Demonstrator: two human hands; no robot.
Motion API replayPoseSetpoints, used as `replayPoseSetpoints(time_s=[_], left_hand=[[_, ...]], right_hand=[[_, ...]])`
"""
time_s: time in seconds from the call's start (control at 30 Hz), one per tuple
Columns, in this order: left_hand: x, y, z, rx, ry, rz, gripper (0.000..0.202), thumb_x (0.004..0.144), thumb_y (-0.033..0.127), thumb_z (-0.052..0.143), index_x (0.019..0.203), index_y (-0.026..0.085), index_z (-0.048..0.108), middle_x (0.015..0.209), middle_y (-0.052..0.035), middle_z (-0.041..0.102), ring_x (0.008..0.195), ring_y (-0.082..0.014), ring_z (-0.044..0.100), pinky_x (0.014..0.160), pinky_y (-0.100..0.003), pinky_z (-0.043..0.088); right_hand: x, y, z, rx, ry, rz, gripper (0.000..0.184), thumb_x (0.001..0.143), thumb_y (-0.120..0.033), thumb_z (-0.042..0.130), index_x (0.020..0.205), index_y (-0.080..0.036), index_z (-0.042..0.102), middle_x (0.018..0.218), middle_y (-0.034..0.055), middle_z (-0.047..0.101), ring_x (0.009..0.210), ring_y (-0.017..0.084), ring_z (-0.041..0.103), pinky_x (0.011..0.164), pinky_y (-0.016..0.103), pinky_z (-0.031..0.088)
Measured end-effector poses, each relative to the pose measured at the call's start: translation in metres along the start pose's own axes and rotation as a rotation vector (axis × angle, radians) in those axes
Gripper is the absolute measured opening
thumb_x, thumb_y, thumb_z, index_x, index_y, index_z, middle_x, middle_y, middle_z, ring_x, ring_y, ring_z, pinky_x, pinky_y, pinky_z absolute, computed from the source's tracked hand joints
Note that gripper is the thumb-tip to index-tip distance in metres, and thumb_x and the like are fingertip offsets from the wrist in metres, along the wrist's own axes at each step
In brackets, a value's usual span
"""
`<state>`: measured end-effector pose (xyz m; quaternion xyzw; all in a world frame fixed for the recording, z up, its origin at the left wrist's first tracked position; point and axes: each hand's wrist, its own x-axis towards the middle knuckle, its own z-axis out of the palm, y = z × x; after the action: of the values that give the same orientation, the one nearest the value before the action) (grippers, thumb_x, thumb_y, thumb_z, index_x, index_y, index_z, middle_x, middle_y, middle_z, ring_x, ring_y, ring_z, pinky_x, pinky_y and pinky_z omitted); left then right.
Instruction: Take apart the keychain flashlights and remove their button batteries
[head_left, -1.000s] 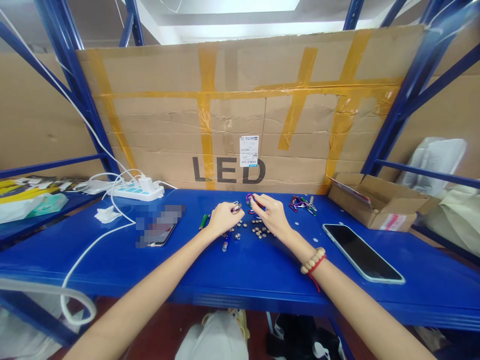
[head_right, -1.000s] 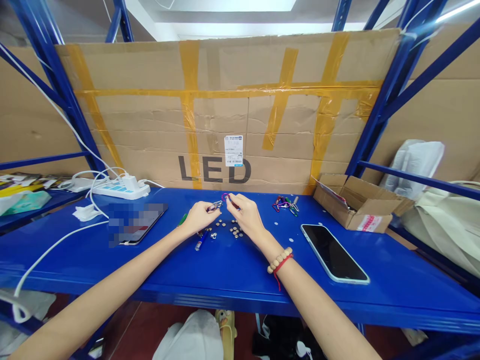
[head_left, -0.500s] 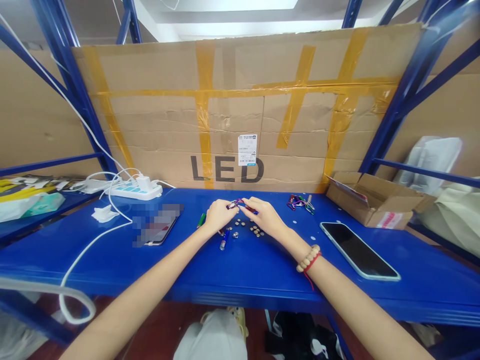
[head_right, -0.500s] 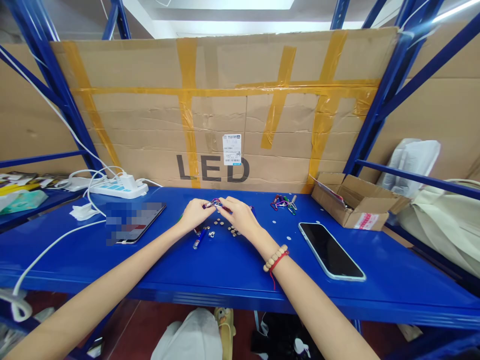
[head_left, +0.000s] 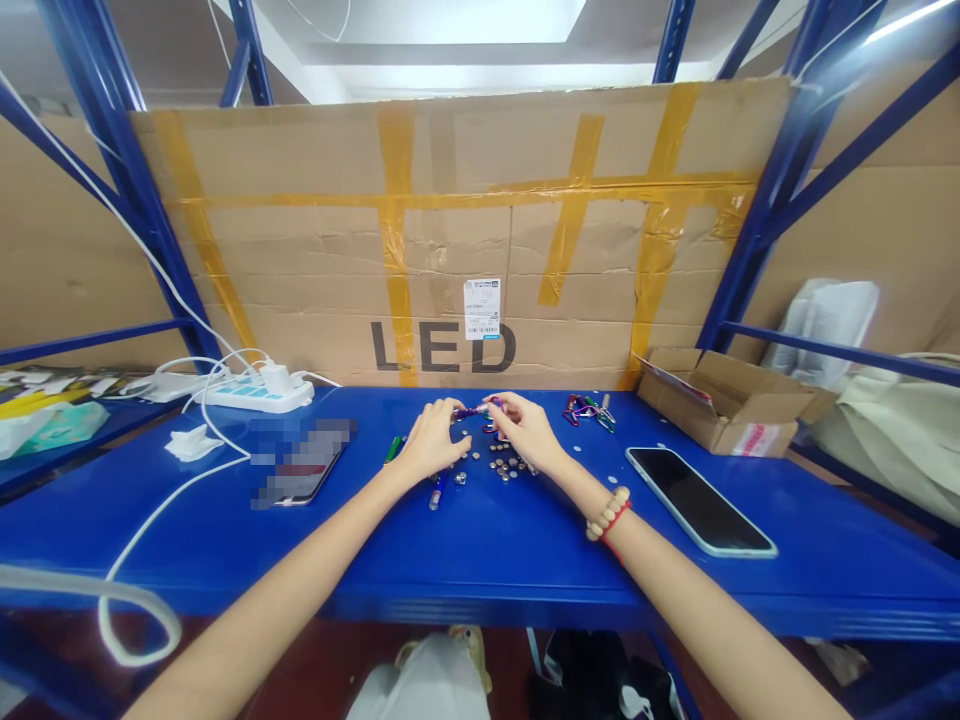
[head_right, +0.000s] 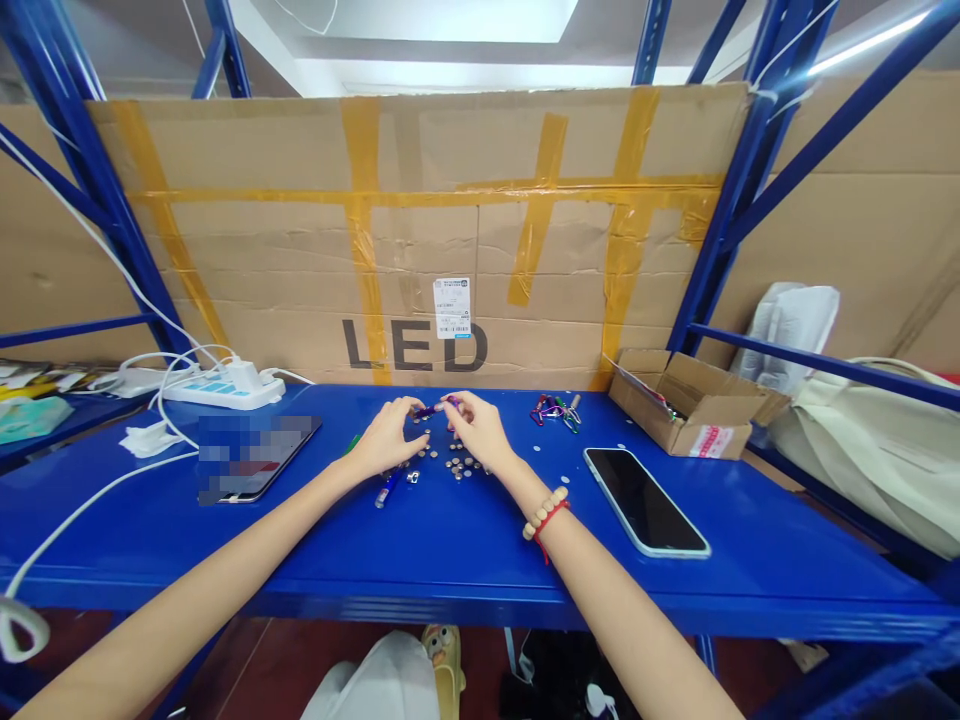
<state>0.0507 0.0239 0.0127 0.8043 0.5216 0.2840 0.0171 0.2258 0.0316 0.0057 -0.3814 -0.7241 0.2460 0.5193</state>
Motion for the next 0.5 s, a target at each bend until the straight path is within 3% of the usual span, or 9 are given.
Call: replayPoseSetpoints(time_s=[0.17,0.23,0.33,0.5], left_hand=[[0.004,-0.011,-0.011,0.106,0.046,-0.243,0.027,0.076,0.034,0.049,0.097,0.020,0.056,0.104,-0.0094,0.056,0.103,-0.0265,0.048,0.087,-0.040,0.038],[0.005,-0.016,-0.016,0.176,0.037,-0.301,0.025,0.076,0.034,0.047,0.093,0.019,0.058,0.104,-0.0110,0.057,0.104,-0.0280,0.048,0.088,-0.041,0.038],[0.006,-0.025,-0.020,0.264,0.020,-0.344,0.026,0.077,0.033,0.046,0.094,0.018,0.061,0.106,-0.0128,0.058,0.106,-0.0293,0.049,0.089,-0.042,0.037],[0.008,-0.039,-0.027,0.310,-0.029,-0.387,0.027,0.079,0.032,0.046,0.095,0.020,0.064,0.107,-0.0121,0.061,0.105,-0.0282,0.053,0.087,-0.041,0.040]], right_hand=[[0.011,0.026,-0.040,-0.062,0.407,0.212,0.027,0.076,-0.036,0.051,0.093,-0.016,0.056,0.066,0.0029,0.063,0.054,0.015,0.059,0.059,0.029,0.049],[0.011,0.036,-0.059,-0.194,0.497,0.322,0.023,0.078,-0.030,0.048,0.095,-0.016,0.055,0.072,0.0053,0.065,0.063,0.018,0.063,0.067,0.031,0.049],[0.008,0.047,-0.082,-0.515,0.572,0.498,0.022,0.077,-0.028,0.050,0.096,-0.018,0.057,0.085,0.0105,0.065,0.086,0.024,0.062,0.079,0.037,0.046],[0.002,0.059,-0.100,-0.776,0.511,0.690,0.029,0.080,-0.027,0.049,0.106,-0.015,0.054,0.105,0.0173,0.059,0.099,0.029,0.057,0.085,0.042,0.041]])
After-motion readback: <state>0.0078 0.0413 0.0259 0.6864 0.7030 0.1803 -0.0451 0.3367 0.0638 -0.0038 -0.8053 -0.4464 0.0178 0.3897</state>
